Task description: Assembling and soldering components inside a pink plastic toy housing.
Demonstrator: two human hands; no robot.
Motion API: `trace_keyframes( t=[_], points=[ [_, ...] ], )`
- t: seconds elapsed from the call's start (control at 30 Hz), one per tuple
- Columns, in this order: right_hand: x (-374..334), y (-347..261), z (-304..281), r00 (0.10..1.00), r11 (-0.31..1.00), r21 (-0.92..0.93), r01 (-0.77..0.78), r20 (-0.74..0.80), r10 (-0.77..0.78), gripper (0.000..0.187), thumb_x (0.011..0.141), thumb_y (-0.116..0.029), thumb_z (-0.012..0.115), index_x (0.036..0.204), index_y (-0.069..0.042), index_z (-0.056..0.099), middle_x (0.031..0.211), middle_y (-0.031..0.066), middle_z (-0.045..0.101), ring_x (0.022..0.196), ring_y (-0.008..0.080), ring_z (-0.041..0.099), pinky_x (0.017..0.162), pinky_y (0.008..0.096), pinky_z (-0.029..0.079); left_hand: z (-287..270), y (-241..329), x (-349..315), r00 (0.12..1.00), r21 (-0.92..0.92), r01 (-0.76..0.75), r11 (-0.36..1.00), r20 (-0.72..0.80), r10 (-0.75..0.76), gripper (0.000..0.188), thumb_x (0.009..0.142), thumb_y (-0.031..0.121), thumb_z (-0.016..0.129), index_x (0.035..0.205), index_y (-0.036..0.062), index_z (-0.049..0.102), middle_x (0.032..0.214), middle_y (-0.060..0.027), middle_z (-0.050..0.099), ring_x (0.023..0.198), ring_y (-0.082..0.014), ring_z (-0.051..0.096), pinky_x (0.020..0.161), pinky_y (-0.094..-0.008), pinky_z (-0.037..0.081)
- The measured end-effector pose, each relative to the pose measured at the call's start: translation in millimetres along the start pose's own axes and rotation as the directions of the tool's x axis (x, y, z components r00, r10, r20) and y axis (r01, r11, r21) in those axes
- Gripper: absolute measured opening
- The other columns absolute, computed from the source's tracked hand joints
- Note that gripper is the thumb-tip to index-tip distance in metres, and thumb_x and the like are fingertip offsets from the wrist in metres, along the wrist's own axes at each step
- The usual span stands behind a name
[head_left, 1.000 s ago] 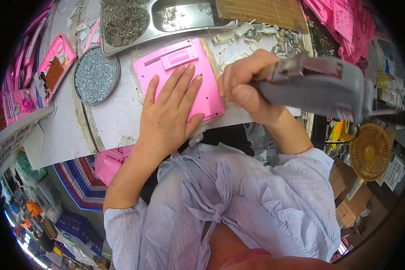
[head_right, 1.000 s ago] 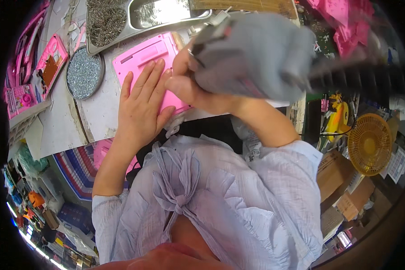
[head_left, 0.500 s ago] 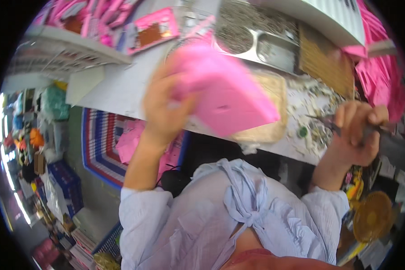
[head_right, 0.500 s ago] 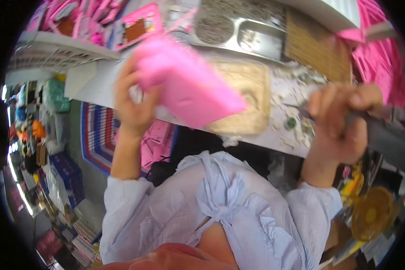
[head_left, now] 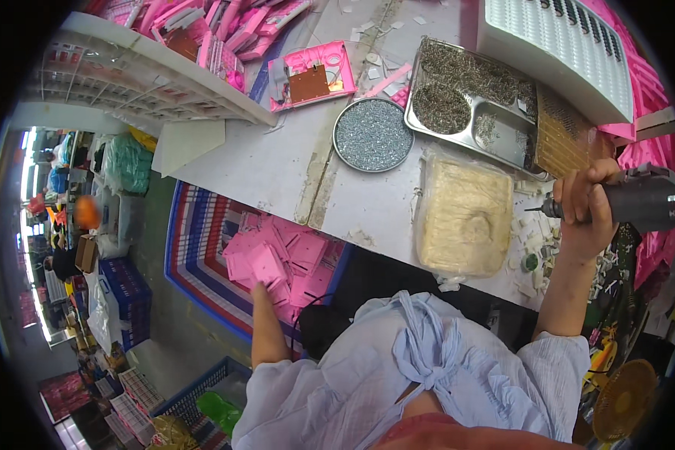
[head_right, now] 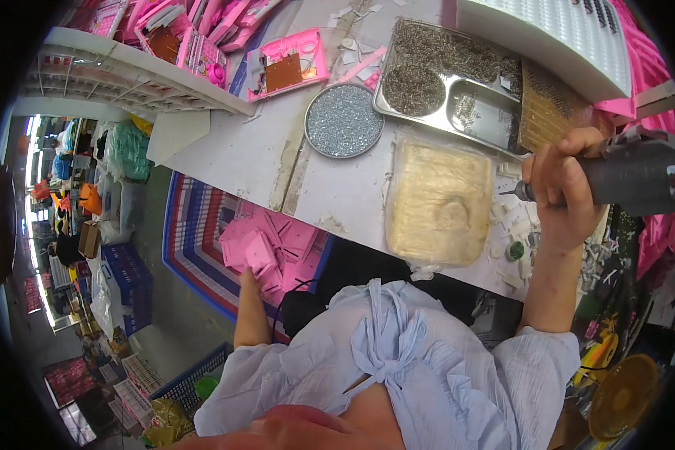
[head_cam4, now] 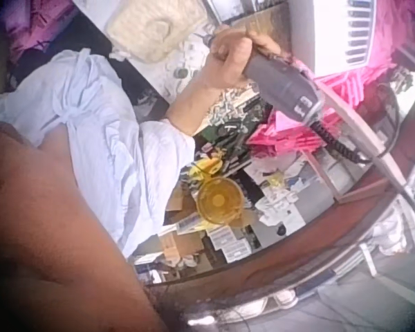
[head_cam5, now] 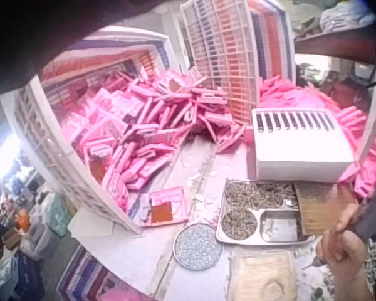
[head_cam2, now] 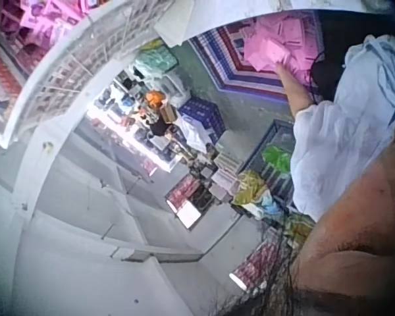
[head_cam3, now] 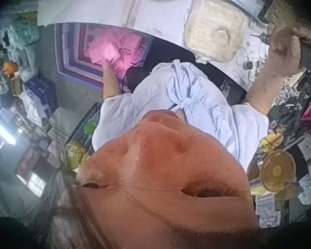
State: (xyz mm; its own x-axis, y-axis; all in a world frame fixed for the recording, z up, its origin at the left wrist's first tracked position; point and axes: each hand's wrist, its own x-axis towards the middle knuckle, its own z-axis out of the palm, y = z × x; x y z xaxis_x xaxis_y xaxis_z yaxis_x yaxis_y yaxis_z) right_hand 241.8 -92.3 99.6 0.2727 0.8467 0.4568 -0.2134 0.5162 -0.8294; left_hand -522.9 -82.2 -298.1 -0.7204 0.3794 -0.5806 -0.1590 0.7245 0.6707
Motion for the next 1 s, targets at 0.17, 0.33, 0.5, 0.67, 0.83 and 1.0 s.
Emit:
trace_keyframes(
  t=[0.17,0.33,0.5,0.67,0.83,1.0],
  points=[
    [-15.3,-10.2,-10.4,0.994,0.995,-0.098,-0.020,-0.107,0.009,0.025,0.099,-0.020,0.063,0.113,-0.003,0.052,0.060,-0.0036,0.039,0.051,0.0095,0.039,0.062,0.0302,0.042,137.4,191.4,-201.7,0.255,-0.118,-0.953,0.280,0.188,0.949,0.023,0.095,0.004,0.064,0.115,-0.0060,0.064,0.108,-0.0143,0.068,0.100,-0.0230,0.066,0.088,-0.0331,0.052],
    [-10.3,-1.0,1.5,1.000,0.998,-0.067,-0.007,-0.024,0.005,0.025,0.100,-0.021,0.062,0.114,-0.003,0.052,0.061,-0.0041,0.040,0.051,0.0086,0.039,0.063,0.0302,0.042,232.4,305.2,-397.1,-0.538,-0.182,-0.839,-0.513,0.420,0.731,0.018,0.081,0.007,0.072,0.098,0.0040,0.068,0.096,-0.0135,0.066,0.089,-0.0308,0.065,0.078,-0.0420,0.051],
    [-12.6,-16.7,-1.7,1.000,0.994,-0.110,-0.004,-0.021,0.001,0.029,0.098,-0.024,0.065,0.113,-0.004,0.052,0.059,-0.0059,0.036,0.049,0.0079,0.035,0.062,0.0295,0.042,356.4,359.7,-382.4,-0.606,-0.017,-0.637,-0.771,0.630,0.486,0.024,0.080,0.009,0.071,0.102,0.0074,0.062,0.108,-0.0111,0.063,0.102,-0.0338,0.061,0.081,-0.0469,0.052],
    [-33.4,-25.2,-27.1,0.934,0.911,-0.409,-0.052,-0.342,-0.101,0.044,0.096,-0.023,0.068,0.129,0.000,0.051,0.091,0.0067,0.059,0.081,0.0162,0.060,0.080,0.0349,0.050,329.7,399.6,-401.4,-0.612,-0.051,-0.611,-0.790,0.663,0.430,0.025,0.083,0.015,0.070,0.106,0.0069,0.064,0.104,-0.0122,0.064,0.102,-0.0335,0.063,0.082,-0.0444,0.055],
    [-39.5,-37.4,2.5,0.733,0.444,-0.842,0.306,-0.090,-0.675,0.048,0.098,-0.022,0.065,0.136,0.003,0.053,0.121,0.0179,0.062,0.108,0.0240,0.063,0.094,0.0381,0.053,255.7,379.2,-477.6,-0.834,-0.431,-0.544,-0.720,0.374,0.406,0.030,0.074,0.002,0.075,0.102,0.0046,0.064,0.103,-0.0119,0.065,0.093,-0.0343,0.064,0.078,-0.0430,0.054],
    [-82.6,68.0,2.8,0.728,0.578,0.470,-0.667,0.248,0.639,0.092,0.100,-0.076,0.027,0.147,0.000,0.049,0.137,0.0208,0.062,0.122,0.0328,0.063,0.104,0.0533,0.051,214.9,300.4,-512.0,-0.955,-0.700,-0.295,-0.650,0.210,0.207,0.026,0.070,0.006,0.078,0.094,0.0063,0.068,0.099,-0.0105,0.066,0.091,-0.0311,0.067,0.075,-0.0379,0.060]
  ],
)
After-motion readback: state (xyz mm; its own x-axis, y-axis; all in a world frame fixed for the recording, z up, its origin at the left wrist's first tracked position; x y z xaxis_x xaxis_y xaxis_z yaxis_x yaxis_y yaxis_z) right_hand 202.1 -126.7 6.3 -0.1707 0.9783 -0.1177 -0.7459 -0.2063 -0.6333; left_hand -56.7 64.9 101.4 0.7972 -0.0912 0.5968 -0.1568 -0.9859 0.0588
